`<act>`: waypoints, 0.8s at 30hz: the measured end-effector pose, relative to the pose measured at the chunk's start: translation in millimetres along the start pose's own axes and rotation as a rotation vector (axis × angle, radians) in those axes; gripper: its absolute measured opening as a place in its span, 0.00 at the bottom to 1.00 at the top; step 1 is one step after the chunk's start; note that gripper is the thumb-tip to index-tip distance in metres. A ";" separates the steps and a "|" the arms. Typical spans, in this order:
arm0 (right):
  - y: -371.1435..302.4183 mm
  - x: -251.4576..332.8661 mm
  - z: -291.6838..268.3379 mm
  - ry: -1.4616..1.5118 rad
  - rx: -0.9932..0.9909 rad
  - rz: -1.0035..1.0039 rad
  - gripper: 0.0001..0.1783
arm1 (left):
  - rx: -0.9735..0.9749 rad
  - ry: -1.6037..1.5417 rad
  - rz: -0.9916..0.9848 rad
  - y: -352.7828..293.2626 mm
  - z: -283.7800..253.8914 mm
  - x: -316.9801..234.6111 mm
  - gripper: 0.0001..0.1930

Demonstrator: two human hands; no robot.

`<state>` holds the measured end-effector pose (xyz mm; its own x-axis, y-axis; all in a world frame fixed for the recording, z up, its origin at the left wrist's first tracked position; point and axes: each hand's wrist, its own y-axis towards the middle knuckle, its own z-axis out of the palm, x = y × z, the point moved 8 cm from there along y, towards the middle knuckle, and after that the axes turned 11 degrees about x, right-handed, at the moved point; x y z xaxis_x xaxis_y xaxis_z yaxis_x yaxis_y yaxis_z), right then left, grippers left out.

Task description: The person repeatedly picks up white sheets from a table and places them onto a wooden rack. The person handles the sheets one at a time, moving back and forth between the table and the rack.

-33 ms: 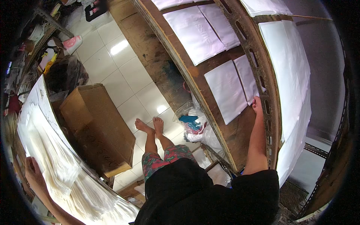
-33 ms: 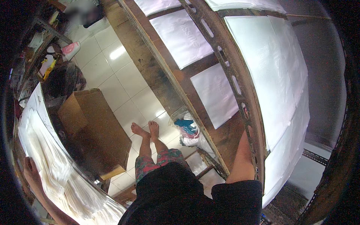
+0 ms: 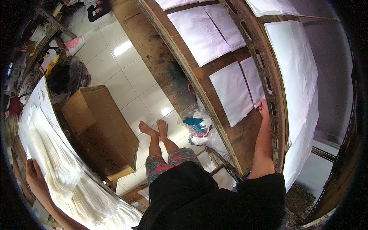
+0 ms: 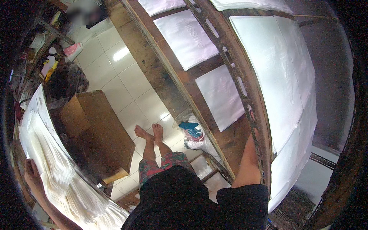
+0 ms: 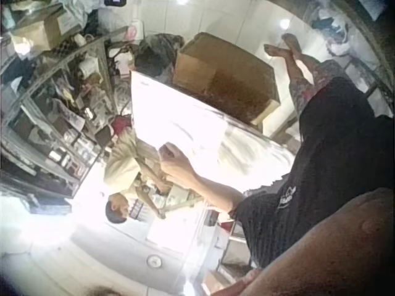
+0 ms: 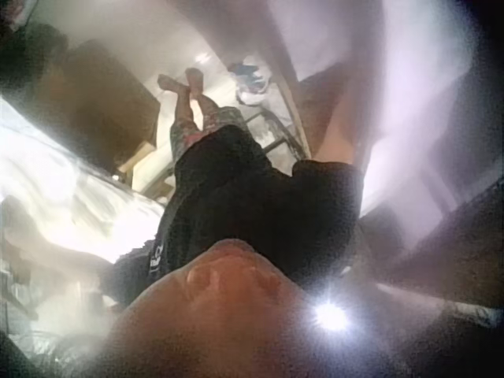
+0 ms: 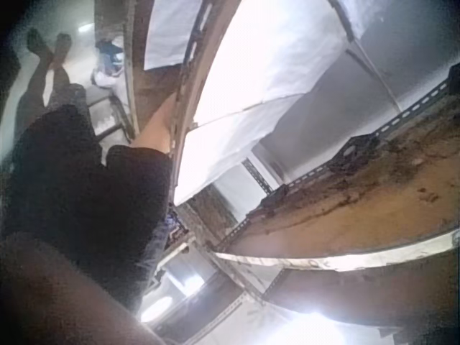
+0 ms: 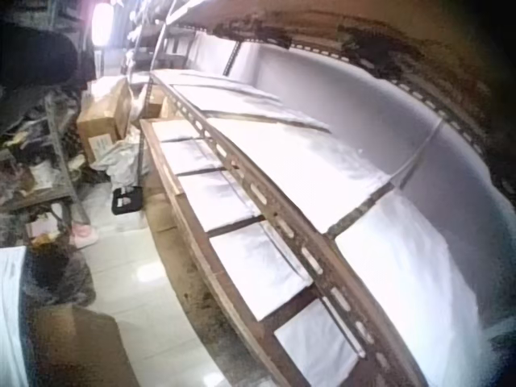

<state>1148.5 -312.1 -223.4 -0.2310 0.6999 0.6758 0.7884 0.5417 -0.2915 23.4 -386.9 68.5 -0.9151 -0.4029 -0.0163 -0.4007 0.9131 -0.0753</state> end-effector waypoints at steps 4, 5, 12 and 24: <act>-1.7 2.5 -0.7 0.030 -0.019 -0.011 0.20 | 0.046 -0.221 0.071 -16.7 -11.7 -77.4 0.13; -1.9 4.8 0.1 0.040 -0.029 -0.022 0.20 | 0.055 -0.294 0.089 -22.1 -12.6 -93.2 0.13; -52.9 55.2 -2.3 0.100 -0.145 -0.235 0.17 | 0.124 -0.489 0.166 -63.2 -4.7 -220.3 0.06; -502.4 197.6 239.0 0.136 1.280 -0.320 0.14 | 0.234 -0.453 0.719 -147.6 132.9 -397.8 0.05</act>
<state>570.5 -334.8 -105.2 -0.1869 0.4491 0.8737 -0.3978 0.7786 -0.4853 452.5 -369.7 -46.3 -0.8165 0.2329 -0.5283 0.3299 0.9391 -0.0959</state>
